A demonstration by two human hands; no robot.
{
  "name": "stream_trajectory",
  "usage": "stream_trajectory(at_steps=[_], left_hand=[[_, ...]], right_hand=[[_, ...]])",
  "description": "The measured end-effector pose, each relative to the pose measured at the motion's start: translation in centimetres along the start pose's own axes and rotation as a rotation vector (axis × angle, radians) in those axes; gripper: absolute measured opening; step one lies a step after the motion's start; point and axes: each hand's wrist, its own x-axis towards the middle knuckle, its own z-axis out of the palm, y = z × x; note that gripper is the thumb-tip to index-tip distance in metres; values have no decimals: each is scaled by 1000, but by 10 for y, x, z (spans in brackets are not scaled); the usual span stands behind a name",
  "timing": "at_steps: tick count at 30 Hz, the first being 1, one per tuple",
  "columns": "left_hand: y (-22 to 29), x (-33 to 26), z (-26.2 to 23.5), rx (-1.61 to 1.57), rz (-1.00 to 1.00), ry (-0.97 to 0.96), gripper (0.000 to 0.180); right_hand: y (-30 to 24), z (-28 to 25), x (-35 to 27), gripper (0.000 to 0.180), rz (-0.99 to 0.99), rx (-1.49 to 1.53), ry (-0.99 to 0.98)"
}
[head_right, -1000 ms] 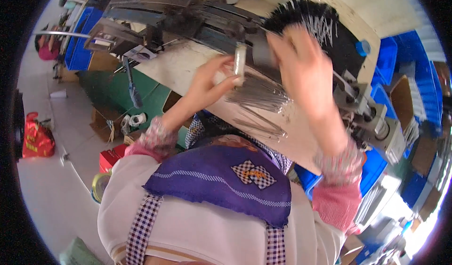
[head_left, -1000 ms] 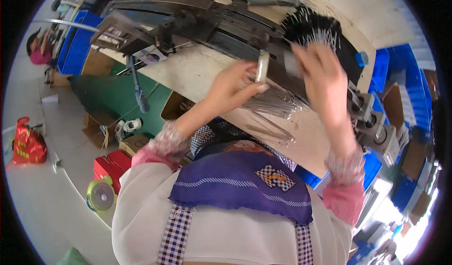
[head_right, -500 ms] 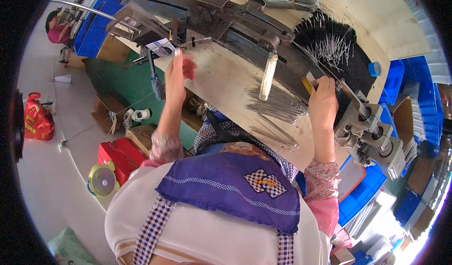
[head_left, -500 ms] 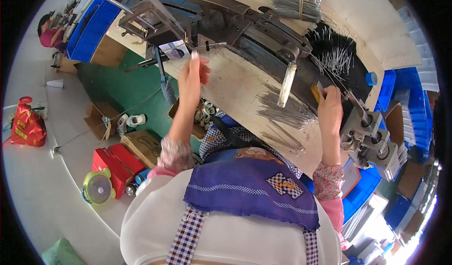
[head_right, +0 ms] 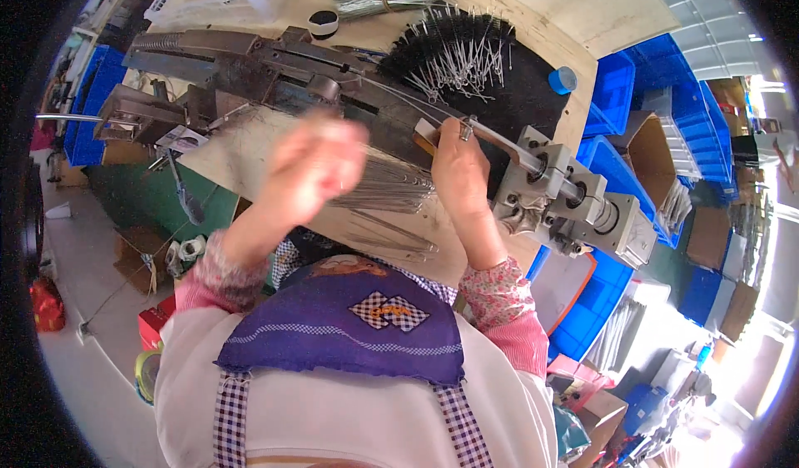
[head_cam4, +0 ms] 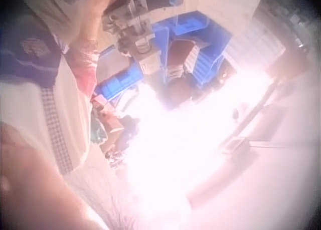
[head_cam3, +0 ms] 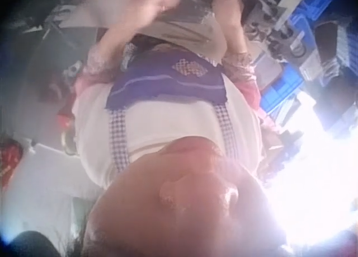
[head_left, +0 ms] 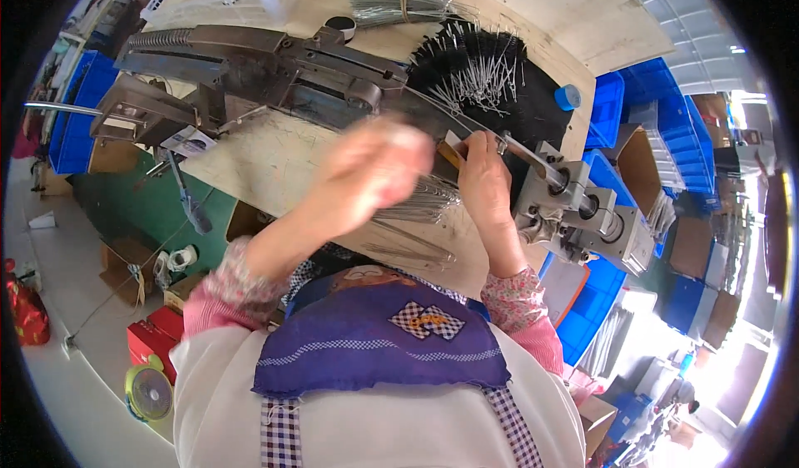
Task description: The person is manually inserting metal pins into a component base using a fixture on a manufacturing line.
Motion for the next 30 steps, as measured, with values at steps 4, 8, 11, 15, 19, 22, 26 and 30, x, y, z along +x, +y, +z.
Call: stream_trajectory(at_steps=[4, 8, 11, 15, 19, 22, 26, 30], left_hand=[[-31, 51, 25, -219, -605, -65, 23], [-34, 49, 21, -223, -434, 252, 23], [-40, 47, 21, -126, -263, 371, 23], [-36, 46, 22, -72, -232, 392, 24], [-39, 49, 24, -95, -281, 379, 23], [-35, 46, 25, -117, -256, 396, 23], [-38, 45, 24, -108, -215, 401, 24], [-39, 39, 26, -145, -214, 400, 25]], right_hand=[[-5, -9, -11, 9, -74, -11, -24], [-21, -66, -47, 8, -185, -38, -229], [-18, -114, -34, 8, -210, 117, -232], [-20, -121, 75, 14, -335, 66, 179], [-16, -67, 98, 18, -307, 346, -384], [-27, -88, 93, 22, -74, 572, -517], [-24, -99, 96, 26, 39, 633, -541], [-22, -99, 100, 23, 80, 665, -628]])
